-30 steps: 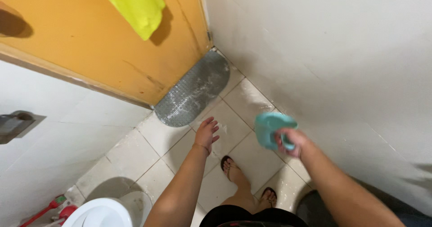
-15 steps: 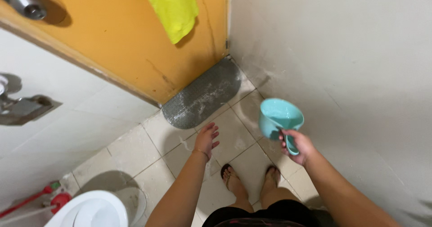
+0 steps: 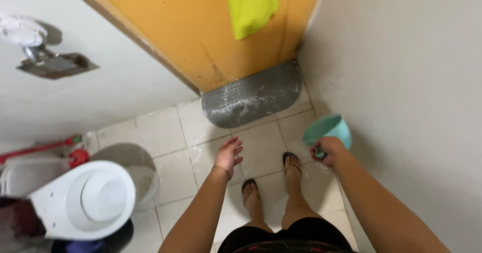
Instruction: The person scrubs the tiled bathroom floor with a long-handled brush, rinses the brush in a bucket, and then uses a scoop to pour water from a bucket onto the floor to rinse the area. The person moves around the toilet and buckets while cleaning.
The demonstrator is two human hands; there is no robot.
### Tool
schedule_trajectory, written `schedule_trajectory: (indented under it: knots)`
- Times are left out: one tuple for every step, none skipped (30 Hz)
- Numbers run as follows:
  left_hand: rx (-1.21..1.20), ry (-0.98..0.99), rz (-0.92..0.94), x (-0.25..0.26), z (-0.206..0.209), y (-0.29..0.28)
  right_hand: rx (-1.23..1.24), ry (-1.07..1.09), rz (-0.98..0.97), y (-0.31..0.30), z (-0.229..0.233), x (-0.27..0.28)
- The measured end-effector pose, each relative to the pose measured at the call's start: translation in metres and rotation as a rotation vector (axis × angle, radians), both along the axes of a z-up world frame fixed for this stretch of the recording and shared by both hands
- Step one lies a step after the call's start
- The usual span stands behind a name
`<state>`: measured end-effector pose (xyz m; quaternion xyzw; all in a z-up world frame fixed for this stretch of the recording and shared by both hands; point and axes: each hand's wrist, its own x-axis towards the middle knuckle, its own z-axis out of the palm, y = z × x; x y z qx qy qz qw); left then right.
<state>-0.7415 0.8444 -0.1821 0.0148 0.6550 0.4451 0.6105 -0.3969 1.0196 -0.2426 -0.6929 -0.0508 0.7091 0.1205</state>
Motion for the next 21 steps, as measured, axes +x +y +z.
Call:
schedule_trajectory:
  knots:
    - [0.009, -0.001, 0.016, 0.003, 0.002, 0.000, 0.023, -0.042, 0.115, 0.010, -0.005, -0.004]
    - [-0.003, 0.003, 0.049, 0.005, 0.003, 0.000, 0.063, -0.094, 0.250, 0.022, -0.008, -0.010]
    - [-0.006, 0.003, 0.081, 0.008, 0.002, 0.005, 0.119, -0.171, 0.427, 0.036, -0.006, -0.015]
    - [-0.008, 0.003, 0.113, 0.011, -0.001, 0.009, 0.178, -0.250, 0.603, 0.049, -0.002, -0.021]
    - [0.000, -0.002, 0.154, 0.014, -0.003, 0.012, 0.238, -0.331, 0.771, 0.058, 0.006, -0.027]
    - [0.008, -0.007, 0.194, 0.016, -0.006, 0.015, 0.299, -0.406, 0.921, 0.064, 0.015, -0.034]
    - [0.016, -0.011, 0.238, 0.018, -0.009, 0.016, 0.363, -0.483, 1.058, 0.069, 0.025, -0.041]
    - [0.018, -0.014, 0.272, 0.020, -0.011, 0.015, 0.421, -0.546, 1.162, 0.072, 0.036, -0.047]
    - [0.022, -0.018, 0.309, 0.022, -0.013, 0.015, 0.473, -0.595, 1.245, 0.074, 0.047, -0.053]
    - [0.026, -0.021, 0.345, 0.024, -0.015, 0.015, 0.522, -0.630, 1.312, 0.076, 0.059, -0.060]
    - [0.030, -0.023, 0.372, 0.027, -0.015, 0.013, 0.553, -0.644, 1.365, 0.076, 0.071, -0.066]
    - [0.035, -0.025, 0.400, 0.027, -0.014, 0.010, 0.579, -0.648, 1.410, 0.075, 0.084, -0.071]
    - [0.045, -0.024, 0.427, 0.026, -0.012, 0.006, 0.610, -0.647, 1.444, 0.075, 0.095, -0.080]
    - [0.028, -0.012, 0.456, 0.027, -0.010, -0.001, 0.622, -0.638, 1.490, 0.073, 0.106, -0.088]
    - [0.011, -0.001, 0.490, 0.028, -0.008, -0.008, 0.672, -0.631, 1.528, 0.072, 0.116, -0.096]
    - [-0.005, 0.009, 0.524, 0.029, -0.006, -0.016, 0.722, -0.622, 1.566, 0.070, 0.126, -0.102]
    - [0.007, 0.008, 0.567, 0.029, -0.003, -0.027, 0.773, -0.610, 1.605, 0.065, 0.134, -0.108]
    - [0.018, 0.008, 0.609, 0.029, -0.002, -0.039, 0.803, -0.603, 1.637, 0.061, 0.140, -0.111]
    - [0.030, 0.012, 0.653, 0.029, -0.001, -0.051, 0.836, -0.591, 1.668, 0.061, 0.140, -0.116]
    - [0.023, 0.023, 0.689, 0.030, 0.000, -0.064, 0.870, -0.578, 1.699, 0.059, 0.136, -0.121]
    - [0.019, 0.034, 0.726, 0.031, 0.002, -0.080, 0.968, -0.546, 1.680, 0.056, 0.131, -0.125]
